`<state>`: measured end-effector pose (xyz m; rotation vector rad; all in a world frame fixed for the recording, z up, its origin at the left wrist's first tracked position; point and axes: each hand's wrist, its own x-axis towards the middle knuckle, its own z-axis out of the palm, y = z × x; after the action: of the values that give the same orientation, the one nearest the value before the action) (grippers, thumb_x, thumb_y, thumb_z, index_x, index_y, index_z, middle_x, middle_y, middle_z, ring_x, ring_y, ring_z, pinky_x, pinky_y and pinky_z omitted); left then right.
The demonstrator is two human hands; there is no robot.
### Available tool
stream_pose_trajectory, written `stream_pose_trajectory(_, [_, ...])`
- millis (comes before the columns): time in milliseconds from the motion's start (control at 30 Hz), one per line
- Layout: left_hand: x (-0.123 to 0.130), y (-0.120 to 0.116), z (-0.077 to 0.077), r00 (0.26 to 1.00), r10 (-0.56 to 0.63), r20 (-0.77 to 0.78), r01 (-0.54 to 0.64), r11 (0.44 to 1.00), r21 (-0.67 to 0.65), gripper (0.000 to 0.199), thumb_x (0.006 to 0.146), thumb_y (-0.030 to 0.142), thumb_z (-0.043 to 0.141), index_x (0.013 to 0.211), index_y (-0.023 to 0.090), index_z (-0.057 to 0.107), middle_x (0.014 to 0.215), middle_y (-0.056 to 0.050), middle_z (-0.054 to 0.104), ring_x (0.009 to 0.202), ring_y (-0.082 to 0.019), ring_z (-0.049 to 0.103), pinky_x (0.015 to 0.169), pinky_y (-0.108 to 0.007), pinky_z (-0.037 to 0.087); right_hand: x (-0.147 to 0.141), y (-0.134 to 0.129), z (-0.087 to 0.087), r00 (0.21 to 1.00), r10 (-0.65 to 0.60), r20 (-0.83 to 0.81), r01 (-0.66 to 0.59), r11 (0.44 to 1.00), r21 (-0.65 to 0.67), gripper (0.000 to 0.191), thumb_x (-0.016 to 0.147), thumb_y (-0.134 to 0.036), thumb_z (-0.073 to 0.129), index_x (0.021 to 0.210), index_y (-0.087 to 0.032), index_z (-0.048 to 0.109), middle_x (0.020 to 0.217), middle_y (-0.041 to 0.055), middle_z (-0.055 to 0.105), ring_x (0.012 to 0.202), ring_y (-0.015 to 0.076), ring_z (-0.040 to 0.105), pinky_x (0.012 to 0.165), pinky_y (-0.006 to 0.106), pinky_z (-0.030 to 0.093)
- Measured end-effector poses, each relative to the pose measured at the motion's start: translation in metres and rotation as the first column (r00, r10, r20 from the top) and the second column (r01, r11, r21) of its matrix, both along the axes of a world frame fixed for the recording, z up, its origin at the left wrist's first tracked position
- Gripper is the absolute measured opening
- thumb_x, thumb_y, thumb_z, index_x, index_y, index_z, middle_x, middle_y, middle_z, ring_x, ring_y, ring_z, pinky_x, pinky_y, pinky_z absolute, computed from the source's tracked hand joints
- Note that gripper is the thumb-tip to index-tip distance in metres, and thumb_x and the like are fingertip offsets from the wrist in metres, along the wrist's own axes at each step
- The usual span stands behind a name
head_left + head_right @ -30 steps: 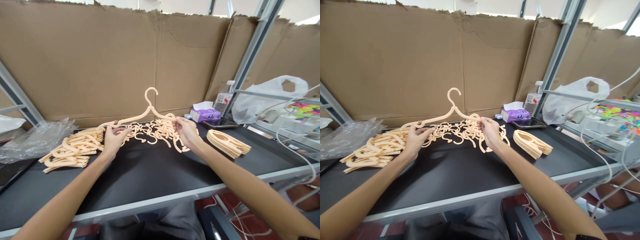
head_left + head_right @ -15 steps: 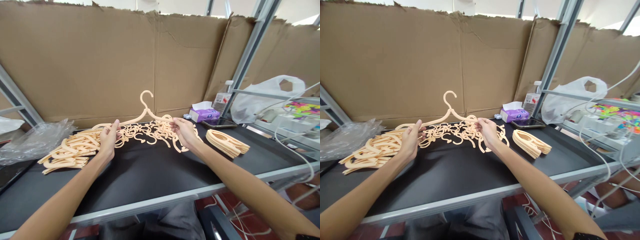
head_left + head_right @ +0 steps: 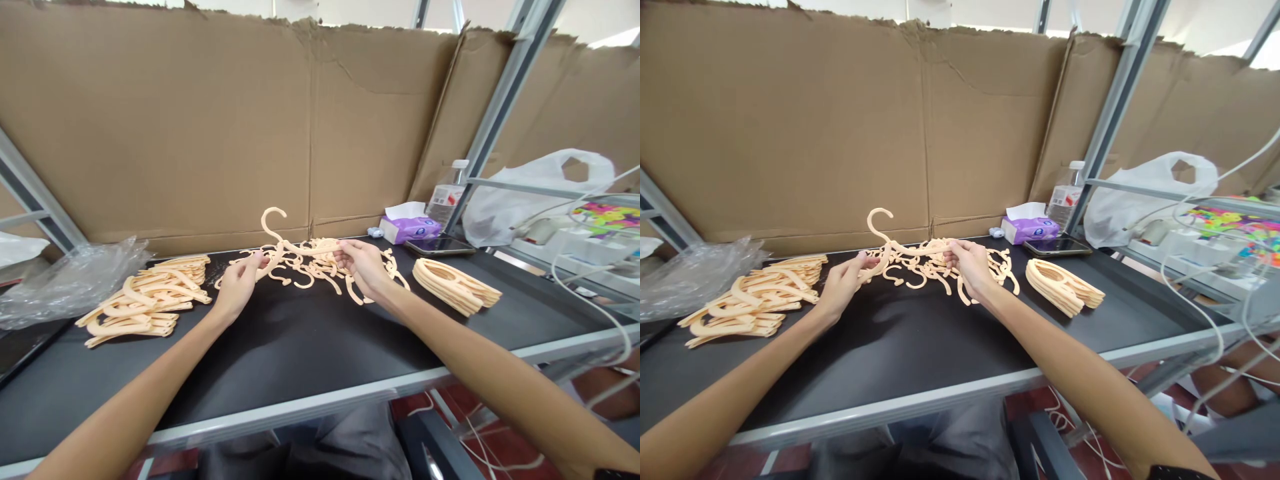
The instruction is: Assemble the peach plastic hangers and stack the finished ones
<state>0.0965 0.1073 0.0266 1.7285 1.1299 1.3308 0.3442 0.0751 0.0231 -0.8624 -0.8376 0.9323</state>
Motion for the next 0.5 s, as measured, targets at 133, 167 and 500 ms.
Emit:
stream_pose_trajectory(133, [-0.0033, 0.0034, 0.0011, 0.999, 0.037, -0.001, -0.037, 0.999, -0.015, 0.051, 0.079, 0.063, 0.060, 0.089, 0.016, 0.076, 0.091, -0.009, 0.075, 0.082, -0.023, 0.066, 0.072, -0.029, 0.047, 0.0011, 0.0009, 0.0003, 1.000, -0.007, -0.010, 0.007, 1.000, 0.007, 0.021, 0.069, -0.028, 0.081, 0.071, -0.015, 0.064, 0.061, 0.0024, 0.062, 0.058, 0.0116, 0.056, 0.050, 0.022, 0.043])
stream_pose_trajectory(167, [-0.0040, 0.0043, 0.0012, 0.999, 0.044, 0.004, -0.044, 0.999, -0.026, 0.051, 0.078, 0.063, 0.061, 0.089, 0.016, 0.076, 0.087, -0.008, 0.075, 0.075, -0.021, 0.064, 0.068, -0.028, 0.047, 0.0015, 0.0008, 0.0003, 1.000, -0.009, -0.013, 0.009, 1.000, 0.009, 0.021, 0.069, -0.028, 0.080, 0.071, -0.015, 0.064, 0.062, 0.0024, 0.062, 0.058, 0.0114, 0.056, 0.050, 0.022, 0.044])
stream_pose_trajectory(500, [-0.0104, 0.0104, 0.0037, 0.993, 0.070, 0.092, -0.053, 0.984, -0.172, 0.042, 0.076, 0.056, 0.062, 0.065, 0.016, 0.064, 0.048, -0.002, 0.056, 0.039, -0.011, 0.044, 0.042, -0.023, 0.033, 0.0031, -0.0002, 0.0002, 1.000, 0.016, 0.001, -0.016, 0.999, -0.044, 0.014, 0.070, -0.024, 0.078, 0.072, -0.015, 0.066, 0.064, 0.0039, 0.065, 0.060, 0.0120, 0.058, 0.050, 0.021, 0.044])
